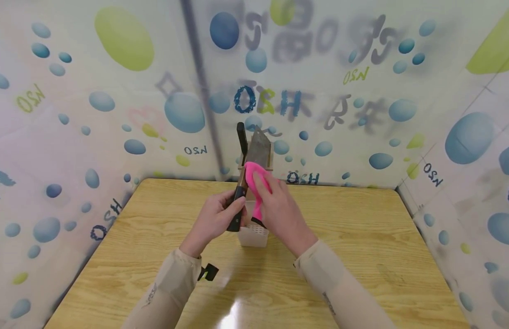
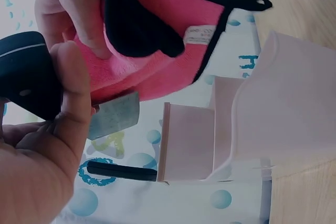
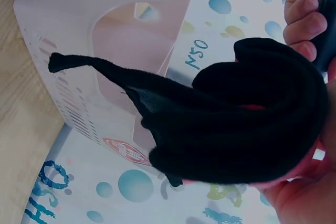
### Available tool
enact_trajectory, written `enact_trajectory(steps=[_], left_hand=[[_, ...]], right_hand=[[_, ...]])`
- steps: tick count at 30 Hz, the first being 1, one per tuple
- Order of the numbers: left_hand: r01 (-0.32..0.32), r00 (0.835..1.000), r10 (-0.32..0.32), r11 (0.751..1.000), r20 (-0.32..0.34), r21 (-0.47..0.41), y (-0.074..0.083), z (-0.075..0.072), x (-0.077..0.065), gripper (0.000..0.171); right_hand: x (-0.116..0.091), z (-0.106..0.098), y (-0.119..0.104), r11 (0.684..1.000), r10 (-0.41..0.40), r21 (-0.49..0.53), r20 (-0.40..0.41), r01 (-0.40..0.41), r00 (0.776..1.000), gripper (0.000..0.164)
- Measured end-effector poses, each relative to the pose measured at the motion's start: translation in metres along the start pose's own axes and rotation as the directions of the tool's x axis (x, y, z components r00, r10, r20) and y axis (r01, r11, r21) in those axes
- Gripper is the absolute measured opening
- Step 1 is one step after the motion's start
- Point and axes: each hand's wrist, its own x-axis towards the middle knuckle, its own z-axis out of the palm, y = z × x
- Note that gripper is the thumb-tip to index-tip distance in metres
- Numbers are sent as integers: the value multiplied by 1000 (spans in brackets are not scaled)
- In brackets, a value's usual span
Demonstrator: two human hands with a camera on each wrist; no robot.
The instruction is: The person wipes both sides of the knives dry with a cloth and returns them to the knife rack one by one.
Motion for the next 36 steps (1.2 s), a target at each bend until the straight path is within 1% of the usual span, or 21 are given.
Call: enact_trajectory(steps=[3,8,11,14,17,20,27,31,36], left_hand=[[5,1000,-5,999,-24,34,-1,1,1,21],[20,998,-13,993,-68,113,0,2,2,20],[-1,996,16,984,-84,176,0,3,2,20],[-39,993,64,971,-101,237,1,4,2,18],[-65,987,104,957,-126,281,0,5,2,15],[-81,980,132,950,-150,303,-1,6,2,13],[-96,966,177,924,-189,371,-2,8,1,12],[-87,966,173,920,-195,383,-2,9,-1,13],[-65,968,157,911,-196,408,-1,11,-2,21]], right_hand=[[-2,-2,-1,999,-33,11,-22,33,999,61],[-3,-10,-5,994,-104,-13,-42,104,994,63],[-2,-15,-7,988,-145,-54,-44,143,988,64],[0,-20,-9,976,-195,-105,-39,190,980,65],[2,-24,-12,958,-247,-153,-24,241,969,65],[5,-29,-14,943,-280,-190,0,274,960,61],[8,-35,-16,929,-272,-246,60,278,960,53],[12,-35,-14,918,-264,-285,82,277,961,50],[18,-34,-6,901,-253,-343,83,266,964,52]])
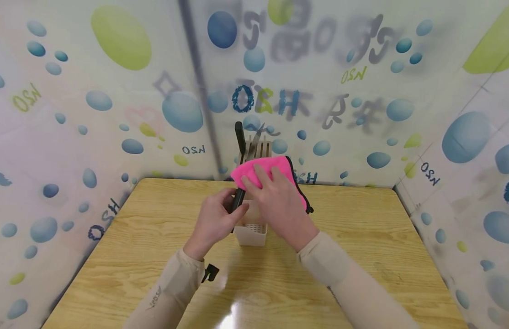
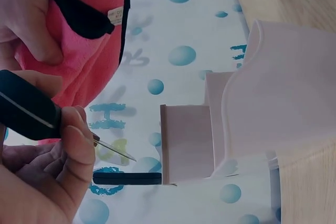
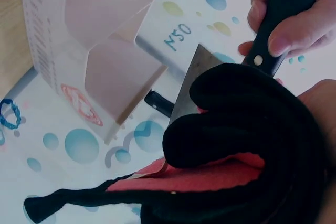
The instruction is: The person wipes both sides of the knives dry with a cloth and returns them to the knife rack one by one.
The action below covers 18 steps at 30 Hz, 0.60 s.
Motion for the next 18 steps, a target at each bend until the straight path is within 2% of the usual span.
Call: enact_trajectory(steps=[9,18], left_hand=[[-7,1000,7,1000,16,2,4,1,-2,26],[-19,999,20,1000,33,-8,8,1,-4,23]], right_hand=[[4,9,18,998,57,32,-52,-56,997,57],[2,14,29,990,115,93,-86,-107,990,65]])
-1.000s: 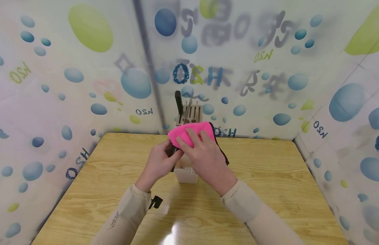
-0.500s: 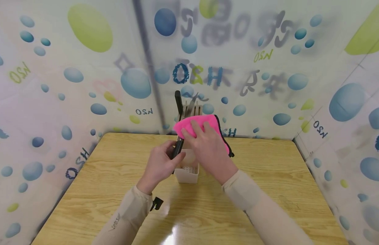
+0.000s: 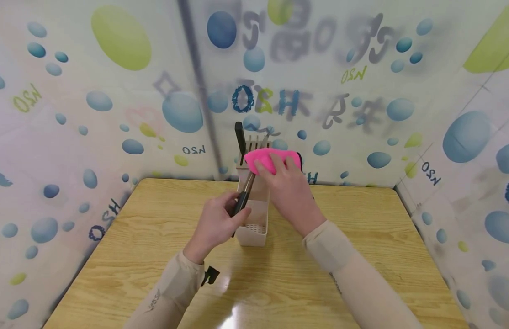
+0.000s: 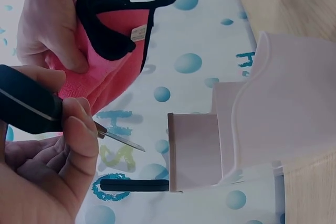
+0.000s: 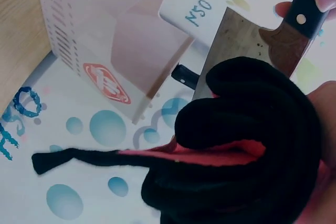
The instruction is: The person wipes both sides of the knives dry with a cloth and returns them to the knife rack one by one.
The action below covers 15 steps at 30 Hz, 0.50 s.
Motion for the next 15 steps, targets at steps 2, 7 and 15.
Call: enact_trajectory(steps=[2,7,15], left_hand=[[-2,1000,2,1000,1,-4,1,0,0,22],[-4,1000,5,1000,13,-15,3,-1,-1,20],[11,998,-10,1000,55,-23,5,-5,-1,20]], right_hand=[[0,0,2,1000,20,17,-3,-20,1000,67],[-1,0,6,997,80,23,-5,-80,997,69],[-3,-1,16,991,131,12,-23,-130,991,62]])
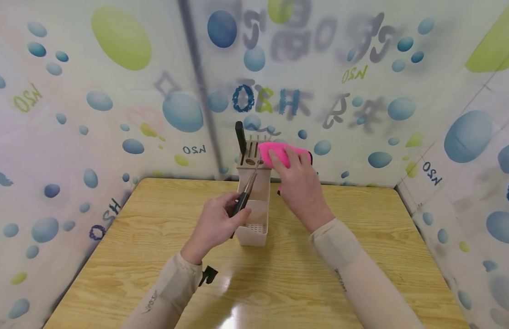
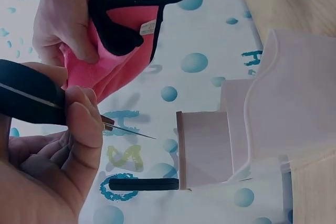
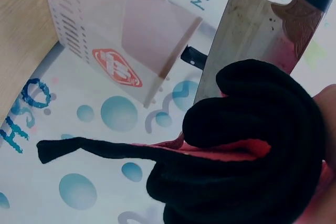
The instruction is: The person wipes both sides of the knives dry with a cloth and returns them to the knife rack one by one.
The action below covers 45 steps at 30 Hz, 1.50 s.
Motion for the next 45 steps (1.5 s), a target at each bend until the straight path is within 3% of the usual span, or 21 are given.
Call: enact_trajectory(steps=[9,16,28,38,41,45], left_hand=[[19,999,-19,1000,49,0,3,-7,1,21],[68,995,-68,998,75,-7,6,-12,4,22],[60,993,-63,998,100,36,11,-22,10,22],[94,985,-103,993,141,67,16,-30,16,19],[82,985,-93,993,144,84,17,-31,18,22],[52,988,-67,993,142,110,17,-33,22,26]], right_hand=[[-7,3,14,999,42,7,36,-42,998,64],[-17,9,25,998,63,-21,77,-62,995,64],[-38,24,43,991,108,-103,197,-89,974,65],[-61,40,52,977,205,-128,365,-169,908,64],[-67,45,54,971,237,-121,412,-205,880,63],[-73,50,56,959,283,-122,491,-256,824,71]])
